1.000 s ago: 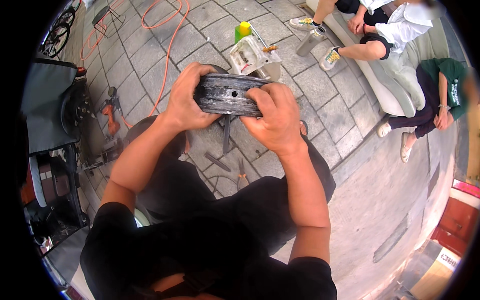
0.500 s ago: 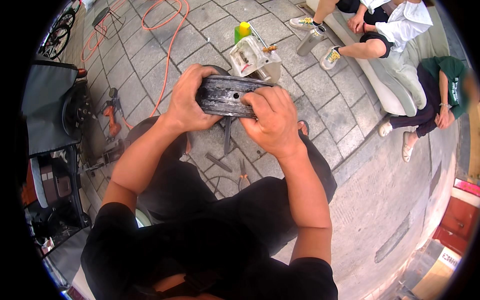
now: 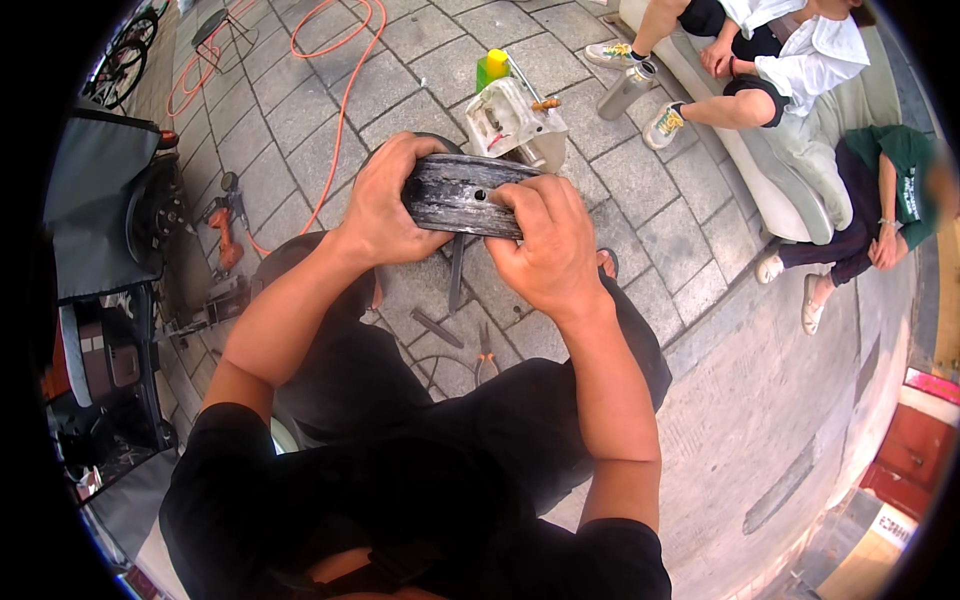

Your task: The person removes a rubber ring from a wheel rim, then uses a yellow spray can to apply a substance to the rim. The person handles the rim and rubber ring repeatedly while seated on the ground.

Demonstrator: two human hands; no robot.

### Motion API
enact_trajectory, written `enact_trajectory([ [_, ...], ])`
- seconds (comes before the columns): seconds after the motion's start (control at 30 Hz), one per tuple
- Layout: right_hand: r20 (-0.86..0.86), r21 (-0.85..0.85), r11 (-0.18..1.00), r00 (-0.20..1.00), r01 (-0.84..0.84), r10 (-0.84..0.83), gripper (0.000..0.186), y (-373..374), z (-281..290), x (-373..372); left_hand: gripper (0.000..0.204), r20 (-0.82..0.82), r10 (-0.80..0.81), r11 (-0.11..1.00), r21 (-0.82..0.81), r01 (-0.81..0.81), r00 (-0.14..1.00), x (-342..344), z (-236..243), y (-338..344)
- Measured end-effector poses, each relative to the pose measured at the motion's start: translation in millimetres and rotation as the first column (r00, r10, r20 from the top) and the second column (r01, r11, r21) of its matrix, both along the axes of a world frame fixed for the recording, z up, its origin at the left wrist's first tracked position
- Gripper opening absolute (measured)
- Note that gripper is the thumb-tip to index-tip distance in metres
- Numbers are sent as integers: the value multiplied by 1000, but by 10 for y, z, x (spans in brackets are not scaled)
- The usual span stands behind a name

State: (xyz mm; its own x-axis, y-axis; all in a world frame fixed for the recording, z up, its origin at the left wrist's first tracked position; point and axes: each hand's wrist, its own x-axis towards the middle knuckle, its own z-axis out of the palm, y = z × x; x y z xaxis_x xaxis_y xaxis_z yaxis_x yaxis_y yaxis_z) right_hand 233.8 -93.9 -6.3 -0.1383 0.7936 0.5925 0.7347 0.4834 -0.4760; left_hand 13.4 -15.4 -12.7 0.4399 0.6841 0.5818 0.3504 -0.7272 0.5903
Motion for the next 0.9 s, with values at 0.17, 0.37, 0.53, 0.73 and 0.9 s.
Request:
enact_trajectory([
  [0.17, -62, -27, 1000, 998, 12, -14, 36, -10, -27, 6, 67, -10, 6, 999, -36, -6, 1000, 11, -14, 0],
  [0.37, 7, 22, 1000, 1000, -15, 15, 49, -15, -14, 27, 68, -15, 3, 998, -55, -3, 1000, 8, -19, -2],
  [0.53, 109, 18, 996, 990, -90, 87, 59, -5, 12, 97, 65, -30, -1, 1000, -31, 0, 1000, -10, 5, -4],
  [0.73, 165, -9, 995, 982, -96, 96, 59, -1, 57, 87, 65, -34, -20, 997, -69, 17, 999, -39, -1, -7],
  [0.9, 175, 37, 995, 981, -88, 80, 56, 22, 54, 142, 70, -11, -3, 987, -161, 1, 1000, -53, -40, -1],
])
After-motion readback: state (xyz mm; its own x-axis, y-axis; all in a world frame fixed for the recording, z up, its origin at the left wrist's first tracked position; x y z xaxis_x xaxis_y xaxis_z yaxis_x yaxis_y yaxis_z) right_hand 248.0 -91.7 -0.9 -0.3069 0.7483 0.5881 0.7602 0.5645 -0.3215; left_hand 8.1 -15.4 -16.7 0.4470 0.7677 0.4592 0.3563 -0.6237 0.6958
